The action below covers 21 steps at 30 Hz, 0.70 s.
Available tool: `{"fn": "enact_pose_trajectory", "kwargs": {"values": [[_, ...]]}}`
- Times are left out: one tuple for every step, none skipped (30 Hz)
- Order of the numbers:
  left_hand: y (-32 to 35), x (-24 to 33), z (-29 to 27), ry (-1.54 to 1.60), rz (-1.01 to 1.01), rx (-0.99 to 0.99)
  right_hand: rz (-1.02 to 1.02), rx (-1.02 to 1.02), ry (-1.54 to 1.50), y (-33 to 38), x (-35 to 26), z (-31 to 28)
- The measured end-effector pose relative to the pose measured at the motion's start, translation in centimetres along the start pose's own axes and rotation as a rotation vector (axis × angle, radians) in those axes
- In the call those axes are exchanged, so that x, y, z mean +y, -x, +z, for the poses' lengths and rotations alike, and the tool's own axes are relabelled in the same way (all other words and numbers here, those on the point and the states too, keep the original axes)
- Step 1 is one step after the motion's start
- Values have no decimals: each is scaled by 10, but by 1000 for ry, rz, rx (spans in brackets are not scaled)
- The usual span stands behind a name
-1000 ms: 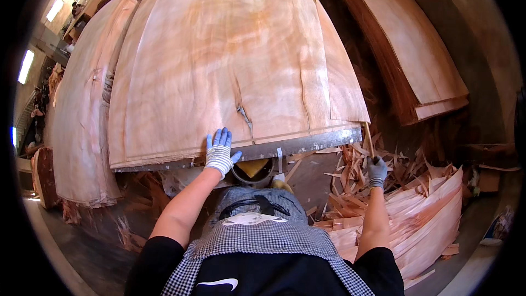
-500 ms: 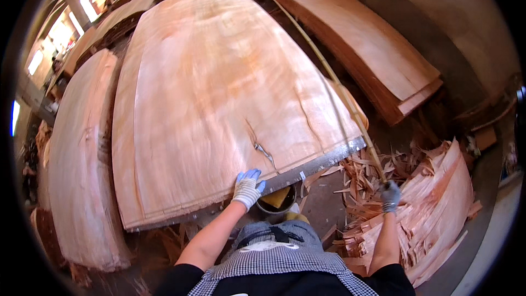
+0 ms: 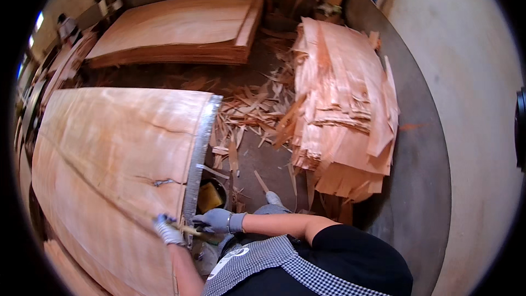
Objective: The person applies small white adhesive strips to a wood veneer sheet, uses a pole to flip over and align sheets on a large table, moves a sheet to a stack on the floor by hand, and uses a knife to trim excess material from the edges of a sheet.
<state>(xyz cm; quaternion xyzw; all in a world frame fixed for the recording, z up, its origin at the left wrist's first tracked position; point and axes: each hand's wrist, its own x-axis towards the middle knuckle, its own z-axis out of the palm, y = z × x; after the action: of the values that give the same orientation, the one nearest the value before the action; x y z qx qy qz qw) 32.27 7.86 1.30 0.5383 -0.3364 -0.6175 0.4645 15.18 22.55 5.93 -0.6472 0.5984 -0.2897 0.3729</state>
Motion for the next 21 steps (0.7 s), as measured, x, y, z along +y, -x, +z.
{"fn": "enact_pose_trajectory", "kwargs": {"values": [[-21, 3, -39, -114, -25, 71, -1, 35, -4, 4, -2, -10], [-22, 10, -57, -96, -67, 154, 11, 74, -8, 15, 7, -19], [-32, 7, -86, -166, 16, 270, 26, 127, -73, 28, 26, -25], [-44, 3, -143, -853, 417, 452, 100, 153, 2, 33, 41, -29], [-50, 2, -183, -1538, 820, 632, 148, 176, -31, 47, 42, -46], [-43, -5, -163, -1667, 590, 434, 283, 254, 50, 73, 70, -51], [-23, -5, -134, -1786, 360, 207, 421, 261, 53, 109, 94, -65], [-8, 1, -114, -1886, 123, 19, 433, 318, 67, 138, 114, -76], [-5, 5, -120, -1924, 190, 78, 485, 376, 85, 157, 109, -94], [-2, 1, -129, -1959, 259, 118, 570, 426, 92, 176, 125, -103], [4, -1, -131, -1995, 325, 164, 631, 487, 112, 196, 137, -116], [17, 15, -76, -1942, 44, 53, 690, 593, 96, 237, 155, -128], [23, 24, -58, -2006, 54, 86, 793, 638, 187, 257, 165, -145], [24, 30, -42, -2070, 67, 118, 908, 667, 248, 278, 186, -159], [24, 34, -31, -2138, 75, 157, 965, 737, 268, 296, 199, -176], [17, 28, -38, -2074, 283, 132, 923, 937, 200, 310, 214, -191], [22, 14, -27, -2010, 424, 92, 973, 976, 258, 322, 222, -210], [28, 0, -18, -1940, 561, 54, 1020, 1014, 317, 331, 231, -229], [33, -16, -3, -1861, 701, -3, 993, 1086, 403, 346, 245, -245], [45, -28, 20, -1879, 657, -100, 967, 1153, 489, 358, 262, -258], [66, -41, 53, -1897, 611, -207, 981, 1166, 548, 370, 277, -273]]}}
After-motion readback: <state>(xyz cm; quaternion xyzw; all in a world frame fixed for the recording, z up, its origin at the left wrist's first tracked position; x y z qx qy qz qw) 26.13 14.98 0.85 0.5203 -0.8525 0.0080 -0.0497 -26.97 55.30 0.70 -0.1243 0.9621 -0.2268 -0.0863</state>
